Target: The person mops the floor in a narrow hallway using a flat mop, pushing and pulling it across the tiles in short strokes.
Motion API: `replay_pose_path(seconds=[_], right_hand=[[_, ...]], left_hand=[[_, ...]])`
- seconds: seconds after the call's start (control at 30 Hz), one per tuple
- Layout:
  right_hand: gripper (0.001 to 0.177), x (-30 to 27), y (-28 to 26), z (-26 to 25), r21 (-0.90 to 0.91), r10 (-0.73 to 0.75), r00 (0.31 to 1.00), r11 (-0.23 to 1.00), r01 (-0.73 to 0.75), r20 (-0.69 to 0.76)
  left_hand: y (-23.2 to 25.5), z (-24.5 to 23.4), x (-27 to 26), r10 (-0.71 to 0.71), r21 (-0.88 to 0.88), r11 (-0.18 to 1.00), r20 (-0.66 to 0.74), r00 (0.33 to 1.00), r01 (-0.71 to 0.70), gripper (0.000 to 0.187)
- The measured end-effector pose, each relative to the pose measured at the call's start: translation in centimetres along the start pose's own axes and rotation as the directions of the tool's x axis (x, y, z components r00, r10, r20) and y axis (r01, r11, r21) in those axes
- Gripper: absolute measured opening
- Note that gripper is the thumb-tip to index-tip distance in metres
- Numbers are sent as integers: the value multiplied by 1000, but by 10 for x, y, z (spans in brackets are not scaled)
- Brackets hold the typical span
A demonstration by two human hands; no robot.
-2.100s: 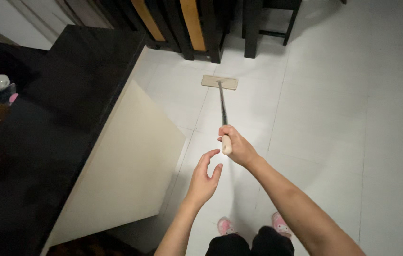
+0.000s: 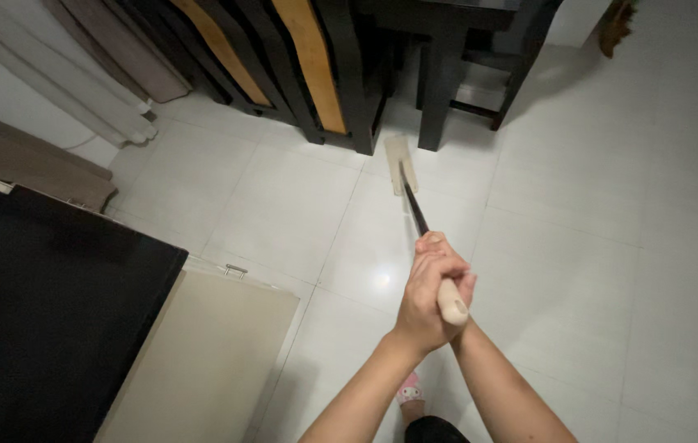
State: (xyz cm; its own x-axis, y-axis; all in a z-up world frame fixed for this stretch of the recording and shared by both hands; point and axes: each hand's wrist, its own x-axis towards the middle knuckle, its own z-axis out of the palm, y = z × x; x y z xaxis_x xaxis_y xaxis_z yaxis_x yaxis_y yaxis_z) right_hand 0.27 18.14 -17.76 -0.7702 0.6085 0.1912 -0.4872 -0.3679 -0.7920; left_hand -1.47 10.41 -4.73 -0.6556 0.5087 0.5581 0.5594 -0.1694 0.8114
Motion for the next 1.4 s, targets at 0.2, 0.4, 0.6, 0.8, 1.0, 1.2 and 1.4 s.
replay_pose_path(seconds=[0.2,0.4,0.6,0.8,1.0,1.2,1.4], right_hand=[[12,-1,36,-1,-351,-138,980,919,180,143],[11,33,67,-25,-711,-12,972,680,180,235],[27,60,53,-44,-831,80,943,501,241,322],[37,38,37,-51,-883,203,910,386,267,363],[40,-13,6,-12,-823,232,832,420,381,504],[46,-65,-18,41,-775,207,774,392,495,599],[41,-146,-47,97,-828,338,761,326,457,554]], left_hand=[[-60,5,-21,-76,152,984,-121,990,94,17],[-105,-23,-17,-131,139,984,146,981,111,10],[-120,-11,-17,-84,111,993,328,941,50,10],[-96,-13,-39,-83,102,994,449,890,41,11],[-32,-34,-82,-161,35,987,249,955,157,15],[23,-78,-117,-186,-21,980,249,950,197,17],[91,-139,-150,-131,-47,985,439,889,168,14]])
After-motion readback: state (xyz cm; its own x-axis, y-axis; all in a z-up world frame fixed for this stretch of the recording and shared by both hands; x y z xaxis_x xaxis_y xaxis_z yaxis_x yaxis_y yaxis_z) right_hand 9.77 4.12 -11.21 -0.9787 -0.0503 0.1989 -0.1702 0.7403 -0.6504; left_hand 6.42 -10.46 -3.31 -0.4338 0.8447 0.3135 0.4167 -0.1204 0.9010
